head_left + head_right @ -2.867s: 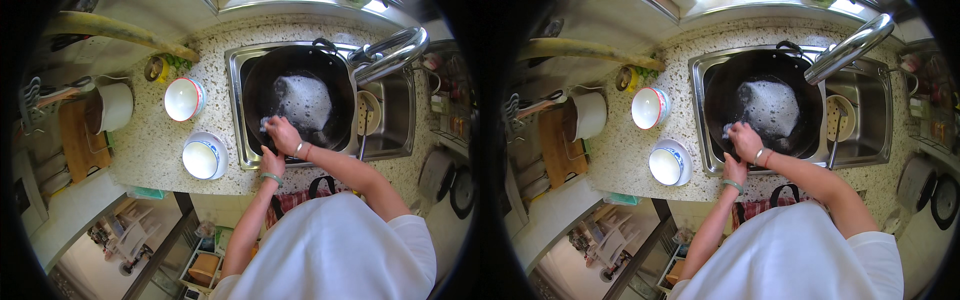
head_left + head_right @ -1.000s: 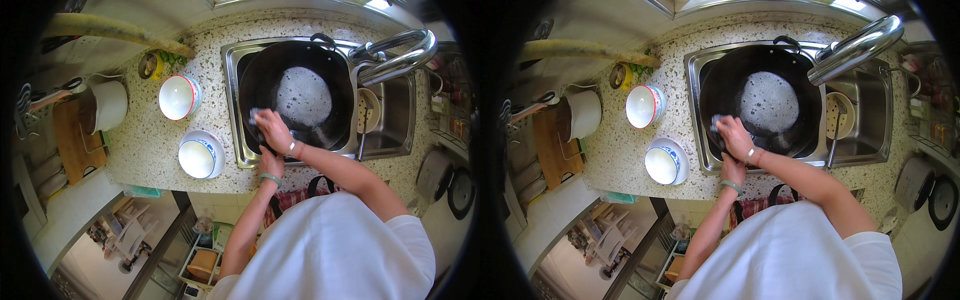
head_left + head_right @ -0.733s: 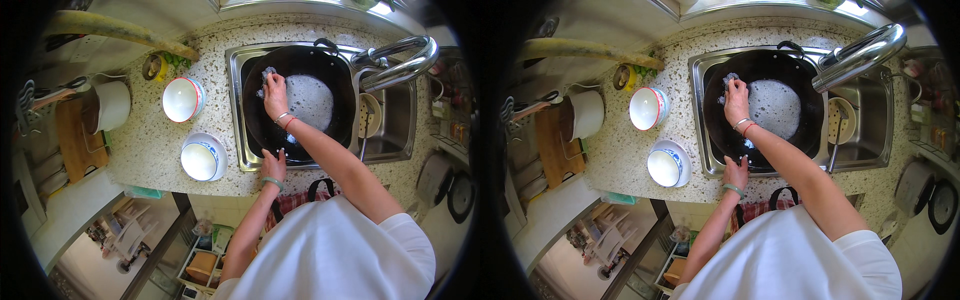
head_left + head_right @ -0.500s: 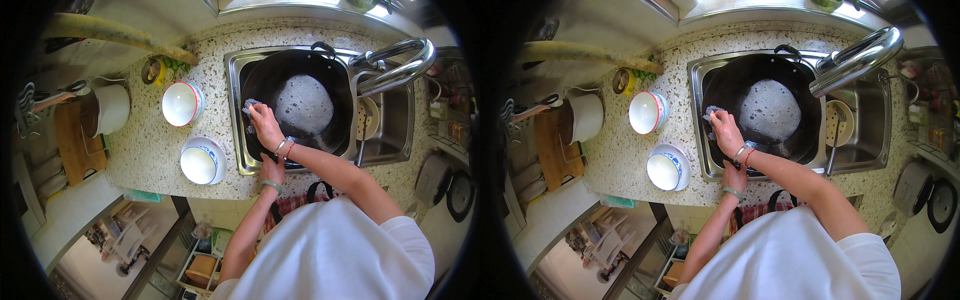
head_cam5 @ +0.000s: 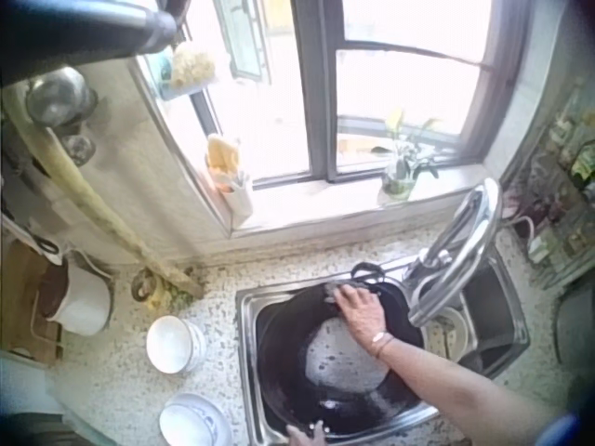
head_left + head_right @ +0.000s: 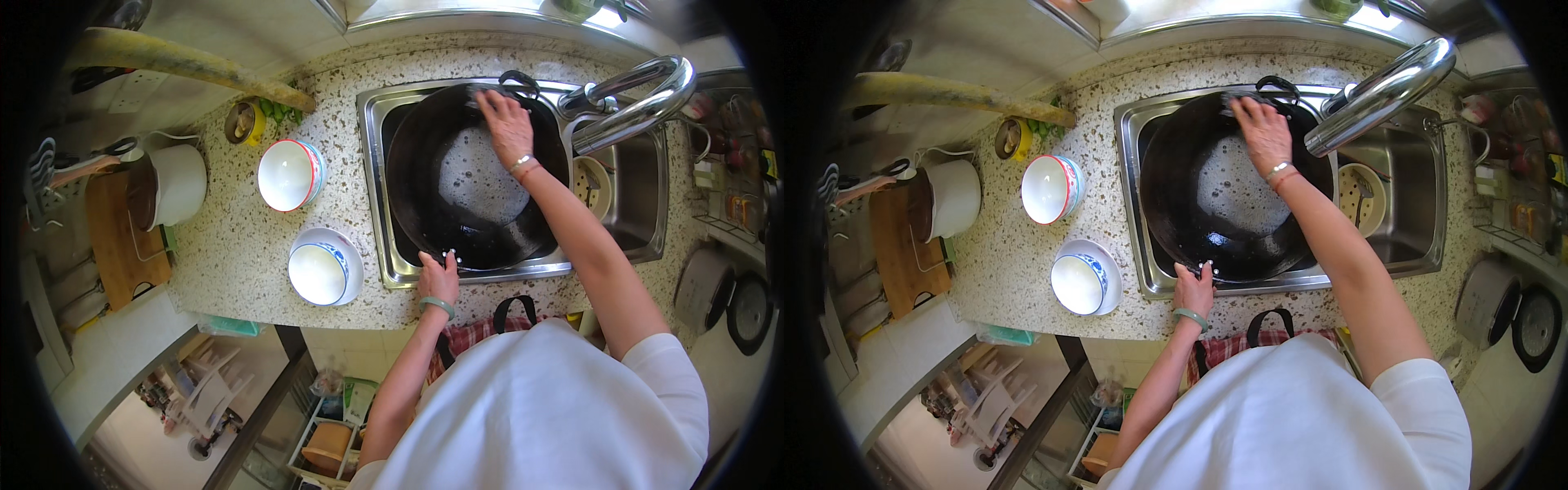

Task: The person washes a pair of chopsticks, a white plastic colander, a metal spatula, and a black wok in a kitchen sink. They use a sponge and running water to scrub the items, rinsing them thoroughly before placing them aside or continuing to the next item.

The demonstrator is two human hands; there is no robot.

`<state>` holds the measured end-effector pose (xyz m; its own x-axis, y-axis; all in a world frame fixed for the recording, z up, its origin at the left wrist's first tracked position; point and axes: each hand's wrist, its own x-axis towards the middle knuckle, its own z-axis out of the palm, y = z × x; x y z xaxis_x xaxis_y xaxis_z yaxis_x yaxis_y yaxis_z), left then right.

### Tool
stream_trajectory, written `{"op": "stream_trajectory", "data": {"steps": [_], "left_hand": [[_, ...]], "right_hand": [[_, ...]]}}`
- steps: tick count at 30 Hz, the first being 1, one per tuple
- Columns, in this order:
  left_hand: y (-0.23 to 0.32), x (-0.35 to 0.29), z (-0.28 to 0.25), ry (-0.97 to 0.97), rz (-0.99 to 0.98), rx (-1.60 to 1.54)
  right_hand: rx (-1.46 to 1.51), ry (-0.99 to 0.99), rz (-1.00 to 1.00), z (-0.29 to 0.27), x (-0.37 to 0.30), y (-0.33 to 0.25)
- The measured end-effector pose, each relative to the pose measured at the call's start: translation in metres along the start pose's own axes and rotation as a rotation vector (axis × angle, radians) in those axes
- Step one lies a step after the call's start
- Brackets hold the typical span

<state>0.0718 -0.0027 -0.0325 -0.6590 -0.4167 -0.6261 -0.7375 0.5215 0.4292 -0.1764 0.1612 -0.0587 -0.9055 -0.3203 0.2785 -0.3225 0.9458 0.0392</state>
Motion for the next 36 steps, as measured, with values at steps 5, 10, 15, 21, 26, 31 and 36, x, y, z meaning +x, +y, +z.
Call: {"op": "stream_trajectory", "data": {"steps": [5, 10, 15, 21, 26, 31, 36], "left_hand": [[-0.009, 0.005, 0.008, -0.027, -0.001, -0.088], [-0.01, 0.007, 0.008, -0.04, 0.027, -0.136], [-0.016, 0.01, 0.014, 0.063, 0.086, -0.14], [-0.02, 0.012, 0.017, 0.082, 0.122, -0.101], [-0.023, 0.013, 0.019, 0.112, 0.137, -0.11], [-0.006, 0.006, 0.002, -0.058, 0.018, -0.142], [-0.008, 0.008, 0.007, -0.034, 0.001, -0.135]], "right_hand": [[-0.034, -0.082, 0.076, -0.001, -0.06, 0.02], [0.064, -0.282, 0.034, -0.003, -0.111, -0.005], [0.265, -0.289, -0.168, -0.02, -0.146, -0.052], [0.265, -0.377, -0.319, -0.013, -0.118, -0.08], [0.105, -0.582, -0.395, -0.01, -0.039, -0.06], [-0.164, -0.364, -0.52, 0.009, -0.022, -0.011], [-0.334, -0.311, -0.531, -0.011, -0.024, 0.043]]}}
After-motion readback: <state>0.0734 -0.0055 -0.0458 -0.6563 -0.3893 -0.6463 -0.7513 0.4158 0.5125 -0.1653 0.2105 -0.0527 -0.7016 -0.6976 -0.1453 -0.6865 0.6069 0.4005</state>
